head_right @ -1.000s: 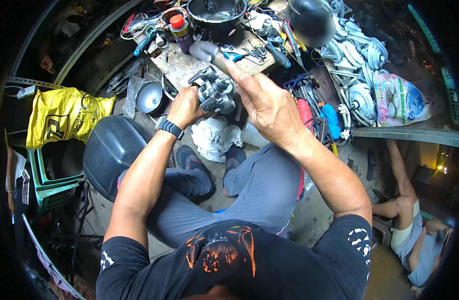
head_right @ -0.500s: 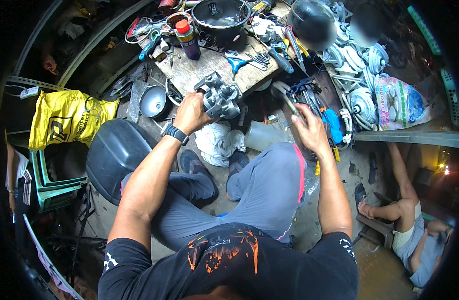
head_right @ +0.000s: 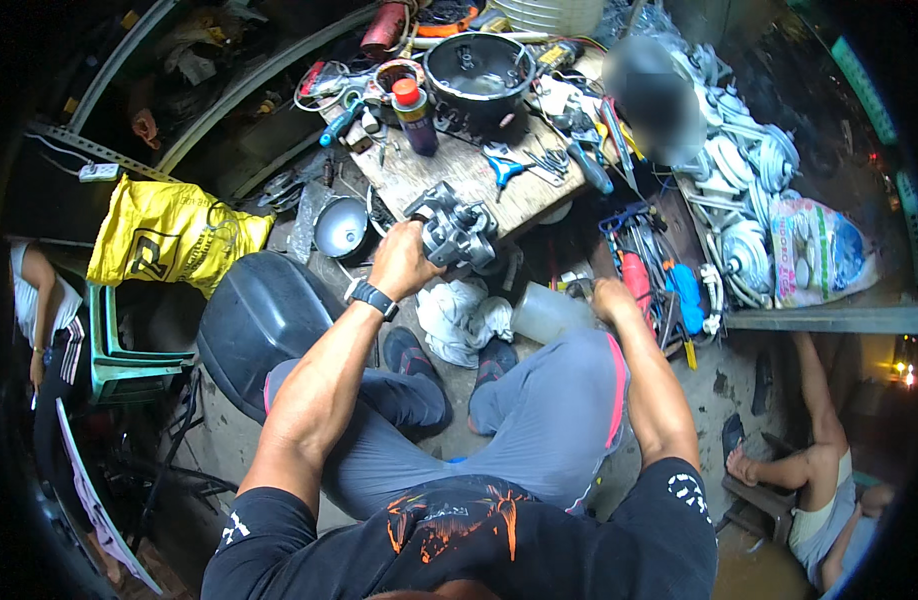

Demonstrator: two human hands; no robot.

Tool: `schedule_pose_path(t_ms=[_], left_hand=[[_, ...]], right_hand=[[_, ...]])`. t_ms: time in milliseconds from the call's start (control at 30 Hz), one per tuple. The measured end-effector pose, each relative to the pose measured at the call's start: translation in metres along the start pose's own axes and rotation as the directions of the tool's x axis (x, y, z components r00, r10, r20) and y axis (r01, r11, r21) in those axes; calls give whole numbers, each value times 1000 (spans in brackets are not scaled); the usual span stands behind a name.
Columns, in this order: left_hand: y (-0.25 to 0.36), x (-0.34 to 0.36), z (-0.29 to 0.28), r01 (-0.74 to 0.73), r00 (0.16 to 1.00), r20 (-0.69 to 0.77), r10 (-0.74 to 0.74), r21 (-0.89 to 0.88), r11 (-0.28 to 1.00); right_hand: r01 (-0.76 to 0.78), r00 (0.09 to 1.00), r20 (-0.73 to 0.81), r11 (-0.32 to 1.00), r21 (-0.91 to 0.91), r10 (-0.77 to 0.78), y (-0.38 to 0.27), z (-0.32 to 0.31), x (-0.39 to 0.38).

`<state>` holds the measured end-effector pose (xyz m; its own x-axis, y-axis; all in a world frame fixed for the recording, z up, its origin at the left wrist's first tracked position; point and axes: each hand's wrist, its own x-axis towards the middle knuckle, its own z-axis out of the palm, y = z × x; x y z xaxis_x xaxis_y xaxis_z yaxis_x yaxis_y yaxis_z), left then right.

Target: The person repairs a starter motor on a workbench by using a hammer and a punch to tap parts into place, applying spray from a can, and turning the assembly over to work on different sides.

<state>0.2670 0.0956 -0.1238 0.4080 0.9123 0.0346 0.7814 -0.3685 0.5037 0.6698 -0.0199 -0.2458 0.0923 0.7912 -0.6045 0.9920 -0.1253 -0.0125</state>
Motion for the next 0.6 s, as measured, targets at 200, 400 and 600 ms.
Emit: schedule_pose_path(t_ms=[200,400,600], left_hand=[[-4,-13,-14,54,997,45,-55,12,998],[0,-3,0,-5,1000,-1,5,9,1000],[-2,-14,8,-77,984,-157,87,68,995]], right_hand=[[708,631,-720,594,381,-290,-192,-248,-49],[517,680,-730,749,415,-66,-295,-260,57],[590,504,-864,733,339,-6,-283,-255,83]])
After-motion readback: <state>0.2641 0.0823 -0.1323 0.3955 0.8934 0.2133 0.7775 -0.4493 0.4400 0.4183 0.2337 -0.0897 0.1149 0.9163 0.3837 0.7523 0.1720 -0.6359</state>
